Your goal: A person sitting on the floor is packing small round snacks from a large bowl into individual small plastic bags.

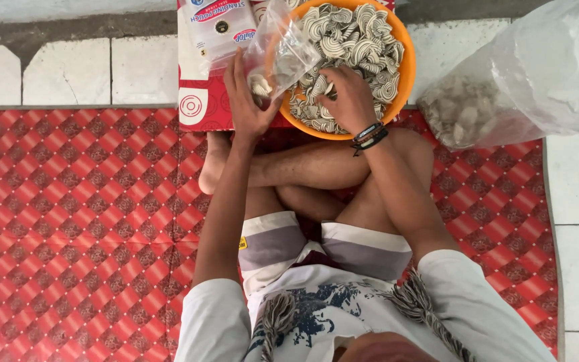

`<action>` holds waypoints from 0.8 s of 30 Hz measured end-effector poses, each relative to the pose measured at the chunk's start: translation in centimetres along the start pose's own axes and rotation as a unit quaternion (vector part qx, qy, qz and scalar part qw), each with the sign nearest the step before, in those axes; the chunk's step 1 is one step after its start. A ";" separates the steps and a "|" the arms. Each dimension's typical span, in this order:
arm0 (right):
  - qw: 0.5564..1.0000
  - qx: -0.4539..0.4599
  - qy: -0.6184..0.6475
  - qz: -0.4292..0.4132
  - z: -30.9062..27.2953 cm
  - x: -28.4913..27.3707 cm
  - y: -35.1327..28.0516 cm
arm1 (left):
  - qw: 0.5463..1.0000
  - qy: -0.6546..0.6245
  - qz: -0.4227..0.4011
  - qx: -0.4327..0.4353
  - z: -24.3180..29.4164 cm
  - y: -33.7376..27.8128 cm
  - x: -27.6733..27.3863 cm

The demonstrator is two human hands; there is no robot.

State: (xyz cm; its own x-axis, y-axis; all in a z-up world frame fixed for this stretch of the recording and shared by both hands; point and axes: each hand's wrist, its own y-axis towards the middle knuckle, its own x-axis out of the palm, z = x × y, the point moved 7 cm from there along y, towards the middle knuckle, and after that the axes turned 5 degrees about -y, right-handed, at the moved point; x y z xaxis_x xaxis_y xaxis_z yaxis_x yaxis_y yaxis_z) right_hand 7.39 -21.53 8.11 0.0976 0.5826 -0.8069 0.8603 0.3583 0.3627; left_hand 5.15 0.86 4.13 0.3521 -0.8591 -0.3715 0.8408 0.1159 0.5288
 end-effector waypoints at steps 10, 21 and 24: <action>0.949 0.051 0.270 0.154 1.7 -3.3 0.3 | 1.000 0.020 -0.007 0.020 -1.8 -0.4 1.0; 0.915 0.045 0.331 0.227 0.1 -5.6 -0.5 | 0.997 0.055 -0.028 0.049 0.2 0.0 0.7; 0.934 -0.013 0.270 0.233 -2.3 -6.9 -0.2 | 0.997 0.053 -0.028 0.056 1.6 0.4 0.3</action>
State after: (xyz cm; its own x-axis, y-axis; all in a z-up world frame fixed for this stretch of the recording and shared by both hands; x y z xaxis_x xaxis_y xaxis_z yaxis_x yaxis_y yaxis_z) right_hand 5.34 -23.92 14.65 0.1853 0.9603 -0.2086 0.7738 -0.0117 0.6334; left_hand 4.94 -0.14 5.51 0.3525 -0.8045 -0.4780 0.8109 0.0077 0.5851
